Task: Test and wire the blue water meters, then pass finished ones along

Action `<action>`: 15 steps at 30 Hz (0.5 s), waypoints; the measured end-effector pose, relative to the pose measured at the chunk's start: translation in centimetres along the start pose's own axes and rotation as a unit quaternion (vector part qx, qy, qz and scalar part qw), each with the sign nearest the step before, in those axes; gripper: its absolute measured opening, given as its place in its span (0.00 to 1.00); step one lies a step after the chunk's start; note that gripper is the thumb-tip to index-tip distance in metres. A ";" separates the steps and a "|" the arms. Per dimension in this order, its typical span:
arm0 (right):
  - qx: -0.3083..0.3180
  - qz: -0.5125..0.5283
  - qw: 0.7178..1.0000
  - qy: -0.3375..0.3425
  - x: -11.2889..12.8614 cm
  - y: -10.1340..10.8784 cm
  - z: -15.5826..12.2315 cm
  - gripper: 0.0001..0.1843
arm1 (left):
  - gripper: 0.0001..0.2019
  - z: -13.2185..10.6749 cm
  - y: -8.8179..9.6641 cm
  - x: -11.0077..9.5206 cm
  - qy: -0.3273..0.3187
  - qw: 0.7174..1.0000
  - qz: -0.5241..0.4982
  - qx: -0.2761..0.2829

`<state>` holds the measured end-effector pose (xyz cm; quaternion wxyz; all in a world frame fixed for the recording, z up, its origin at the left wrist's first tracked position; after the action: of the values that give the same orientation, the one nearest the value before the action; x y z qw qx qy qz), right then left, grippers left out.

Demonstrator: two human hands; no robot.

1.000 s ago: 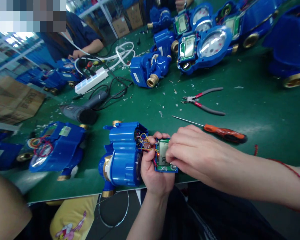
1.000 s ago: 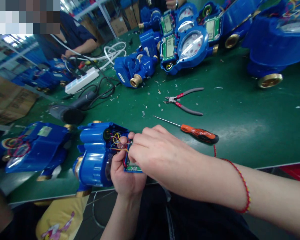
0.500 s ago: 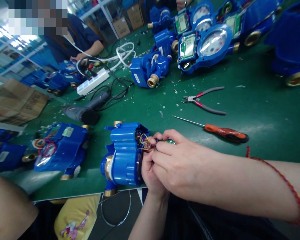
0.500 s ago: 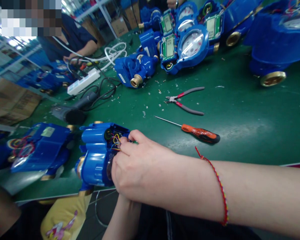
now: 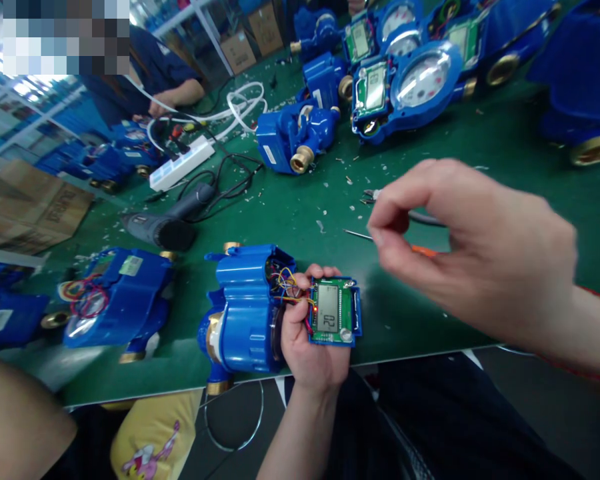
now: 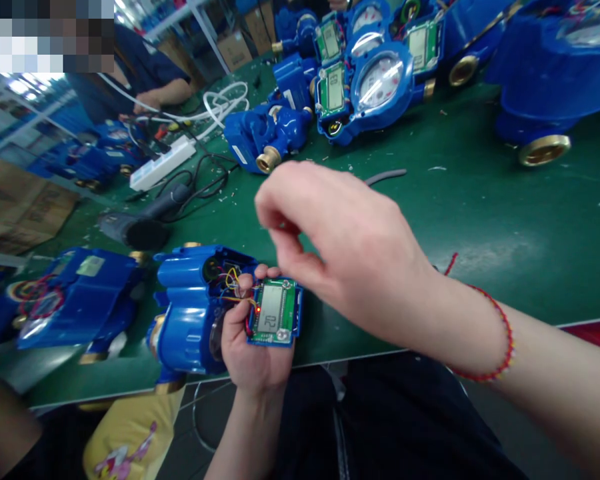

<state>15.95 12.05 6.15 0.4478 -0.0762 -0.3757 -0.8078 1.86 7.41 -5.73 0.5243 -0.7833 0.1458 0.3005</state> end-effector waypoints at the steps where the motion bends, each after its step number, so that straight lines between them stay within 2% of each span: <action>1: -0.028 -0.019 0.999 -0.008 -0.7 0.2 -0.1 0.06 | 0.07 0.0 -0.2 0.0 0.005 1.000 -0.018 0.012; 3: -0.029 -0.045 0.999 0.003 -1.6 -0.5 -0.8 0.06 | 0.07 0.0 -0.3 0.0 0.009 0.999 -0.029 0.025; 7: 0.020 -0.064 0.998 -0.001 -2.8 -1.9 -2.7 0.04 | 0.08 -0.1 -0.3 0.0 0.008 0.999 -0.028 0.028; 11: 0.005 -0.053 0.998 -0.034 -3.2 -1.2 -3.5 0.05 | 0.08 -0.1 -0.2 0.0 0.008 0.999 -0.025 0.028; 15: 0.013 -0.014 0.999 -0.032 -2.7 -1.2 -4.2 0.04 | 0.08 -0.2 -0.2 0.0 0.006 0.999 -0.021 0.031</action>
<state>17.51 11.41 1.34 0.4252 -0.0908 -0.4017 -0.8060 1.99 7.34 -5.56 0.5535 -0.7715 0.1414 0.2802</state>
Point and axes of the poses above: each hand's wrist, its own z-axis towards the middle knuckle, its own y-axis out of the back of the hand, x = y × z, the point moved 6 cm from there along z, towards the middle knuckle, and after that the axes turned 9 degrees about -x, right-handed, at the moved point
